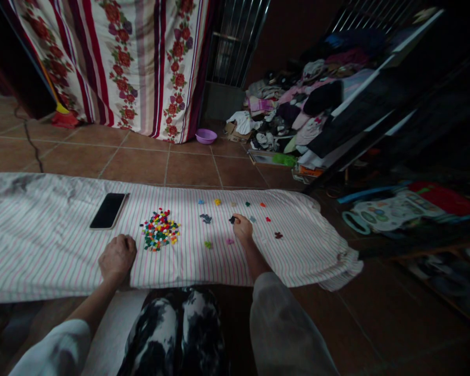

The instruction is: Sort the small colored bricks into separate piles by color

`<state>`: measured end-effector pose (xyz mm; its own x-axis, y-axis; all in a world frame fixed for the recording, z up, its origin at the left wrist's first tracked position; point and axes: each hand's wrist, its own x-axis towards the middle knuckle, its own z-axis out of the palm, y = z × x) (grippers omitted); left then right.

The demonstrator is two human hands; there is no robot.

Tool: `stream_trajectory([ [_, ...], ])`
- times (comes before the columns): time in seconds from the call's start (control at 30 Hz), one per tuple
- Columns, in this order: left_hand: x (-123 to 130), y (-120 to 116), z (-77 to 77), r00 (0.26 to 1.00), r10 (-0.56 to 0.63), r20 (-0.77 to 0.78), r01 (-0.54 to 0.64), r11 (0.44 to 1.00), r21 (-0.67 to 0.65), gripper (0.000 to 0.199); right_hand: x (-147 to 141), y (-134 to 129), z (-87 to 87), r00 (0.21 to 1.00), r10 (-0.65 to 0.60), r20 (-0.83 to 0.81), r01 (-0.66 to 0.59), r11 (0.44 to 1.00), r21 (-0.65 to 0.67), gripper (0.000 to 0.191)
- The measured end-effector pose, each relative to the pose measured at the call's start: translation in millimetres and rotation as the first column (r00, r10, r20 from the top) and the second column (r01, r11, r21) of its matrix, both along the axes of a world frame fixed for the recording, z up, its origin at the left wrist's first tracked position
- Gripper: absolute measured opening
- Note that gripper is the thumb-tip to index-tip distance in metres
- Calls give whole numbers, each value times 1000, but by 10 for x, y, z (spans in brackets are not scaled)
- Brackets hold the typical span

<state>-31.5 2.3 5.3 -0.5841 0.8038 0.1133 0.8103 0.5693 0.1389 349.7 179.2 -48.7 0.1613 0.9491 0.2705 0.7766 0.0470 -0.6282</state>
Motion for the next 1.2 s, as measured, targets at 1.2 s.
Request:
stream_trajectory([
  [1.2,6,-3,10,1000,-7,15,7,1000,23,37,-36,-61,60,991,105,87,-116,984,138,22],
])
